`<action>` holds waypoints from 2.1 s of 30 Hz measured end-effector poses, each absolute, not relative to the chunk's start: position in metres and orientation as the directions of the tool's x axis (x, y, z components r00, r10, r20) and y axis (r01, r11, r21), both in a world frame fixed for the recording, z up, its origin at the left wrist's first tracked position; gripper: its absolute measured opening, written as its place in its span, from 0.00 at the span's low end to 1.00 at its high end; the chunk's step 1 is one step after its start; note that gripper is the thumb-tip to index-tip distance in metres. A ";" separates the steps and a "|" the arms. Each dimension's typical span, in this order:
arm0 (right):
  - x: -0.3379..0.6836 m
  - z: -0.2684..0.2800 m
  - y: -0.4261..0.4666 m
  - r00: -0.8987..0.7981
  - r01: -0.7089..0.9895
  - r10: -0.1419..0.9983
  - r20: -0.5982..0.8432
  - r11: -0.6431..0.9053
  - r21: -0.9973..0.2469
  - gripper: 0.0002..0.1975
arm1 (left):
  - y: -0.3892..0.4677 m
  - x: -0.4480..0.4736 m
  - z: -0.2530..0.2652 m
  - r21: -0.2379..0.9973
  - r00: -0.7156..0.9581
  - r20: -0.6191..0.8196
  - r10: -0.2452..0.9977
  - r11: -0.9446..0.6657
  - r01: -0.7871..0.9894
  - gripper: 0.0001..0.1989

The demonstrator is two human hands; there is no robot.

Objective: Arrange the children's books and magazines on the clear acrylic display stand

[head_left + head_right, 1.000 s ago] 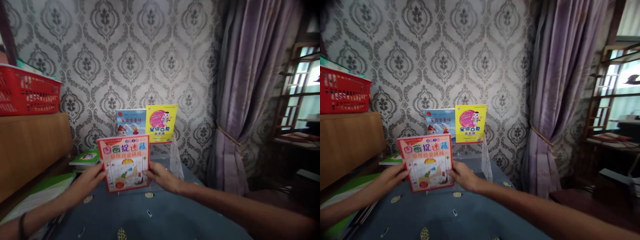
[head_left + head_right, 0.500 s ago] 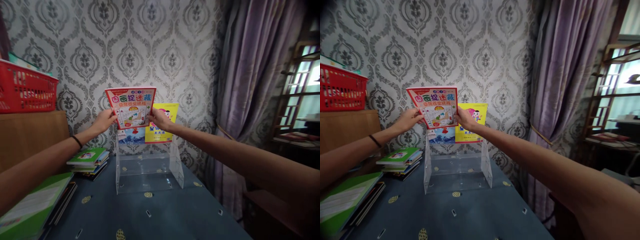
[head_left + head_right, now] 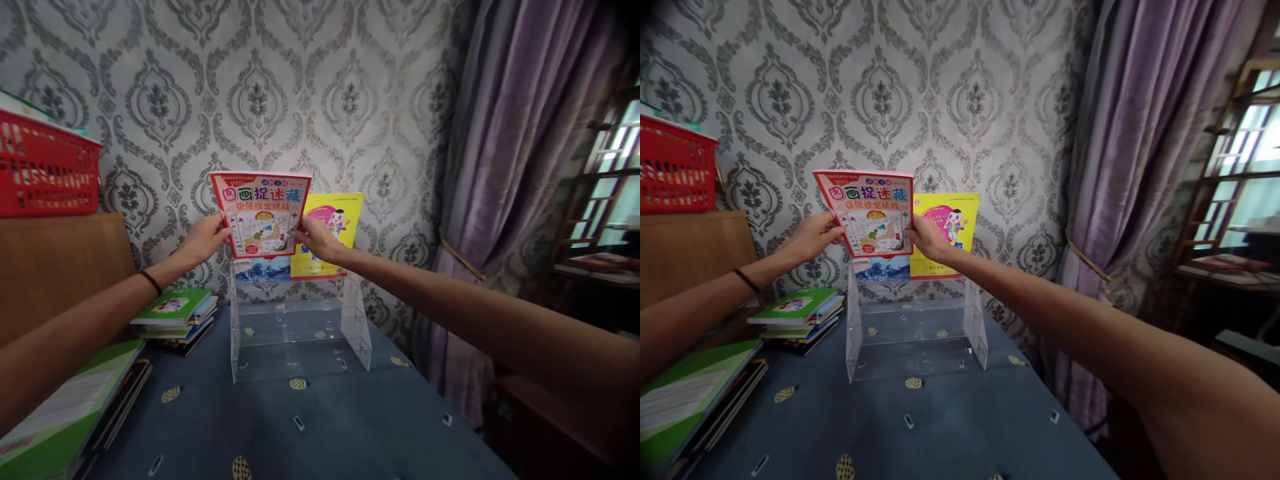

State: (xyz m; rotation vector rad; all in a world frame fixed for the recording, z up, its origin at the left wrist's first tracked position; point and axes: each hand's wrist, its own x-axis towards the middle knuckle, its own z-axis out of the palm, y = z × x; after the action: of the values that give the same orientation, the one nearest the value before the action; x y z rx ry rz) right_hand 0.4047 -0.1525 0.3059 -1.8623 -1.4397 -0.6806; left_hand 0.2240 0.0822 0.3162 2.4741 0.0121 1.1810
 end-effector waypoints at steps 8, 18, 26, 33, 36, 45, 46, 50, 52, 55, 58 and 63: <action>0.404 0.303 -0.151 0.308 0.951 0.604 0.735 -0.216 -0.221 0.07 | 0.081 0.225 0.318 0.241 0.613 0.773 0.163 -0.969 -0.046 0.09; 0.417 0.291 -0.144 0.246 0.969 0.566 0.787 -0.169 -0.181 0.07 | 0.089 0.240 0.312 0.607 0.773 0.624 0.114 -0.694 -0.387 0.23; 0.413 0.288 -0.138 0.261 0.959 0.540 0.800 -0.241 -0.150 0.03 | 0.098 0.247 0.308 0.593 0.741 0.654 0.152 -0.711 -0.377 0.23; 0.418 0.290 -0.136 0.253 0.964 0.525 0.813 -0.211 -0.164 0.04 | 0.097 0.247 0.303 0.566 0.703 0.696 0.148 -0.715 -0.410 0.22; 0.422 0.288 -0.135 0.247 0.965 0.512 0.823 -0.203 -0.164 0.04 | 0.098 0.248 0.303 0.556 0.699 0.701 0.143 -0.724 -0.409 0.21; 0.426 0.284 -0.133 0.250 0.967 0.502 0.828 -0.168 -0.190 0.04 | 0.102 0.252 0.304 0.533 0.697 0.708 0.116 -0.734 -0.420 0.19; 0.425 0.284 -0.133 0.256 0.966 0.502 0.826 -0.164 -0.200 0.04 | 0.102 0.253 0.304 0.534 0.697 0.707 0.117 -0.734 -0.418 0.19; 0.423 0.286 -0.136 0.295 0.955 0.515 0.805 -0.178 -0.236 0.04 | 0.103 0.254 0.306 0.546 0.702 0.701 0.127 -0.729 -0.414 0.18; 0.421 0.287 -0.138 0.310 0.950 0.516 0.799 -0.198 -0.241 0.04 | 0.102 0.254 0.306 0.549 0.702 0.701 0.126 -0.723 -0.418 0.18; 0.421 0.288 -0.140 0.318 0.946 0.515 0.796 -0.224 -0.233 0.04 | 0.101 0.254 0.306 0.539 0.690 0.713 0.125 -0.726 -0.427 0.18; 0.421 0.288 -0.142 0.316 0.945 0.512 0.799 -0.245 -0.217 0.05 | 0.100 0.254 0.305 0.514 0.676 0.727 0.123 -0.750 -0.417 0.17; 0.421 0.284 -0.140 0.312 0.943 0.478 0.821 -0.260 -0.207 0.05 | 0.099 0.253 0.302 0.495 0.649 0.748 0.140 -0.769 -0.404 0.13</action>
State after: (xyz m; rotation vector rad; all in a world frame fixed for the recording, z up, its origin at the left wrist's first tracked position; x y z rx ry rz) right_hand 0.4209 -0.1404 0.2845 -1.8689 -1.2623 -0.8314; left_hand 0.2534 0.0994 0.3019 2.2116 -0.2036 1.0760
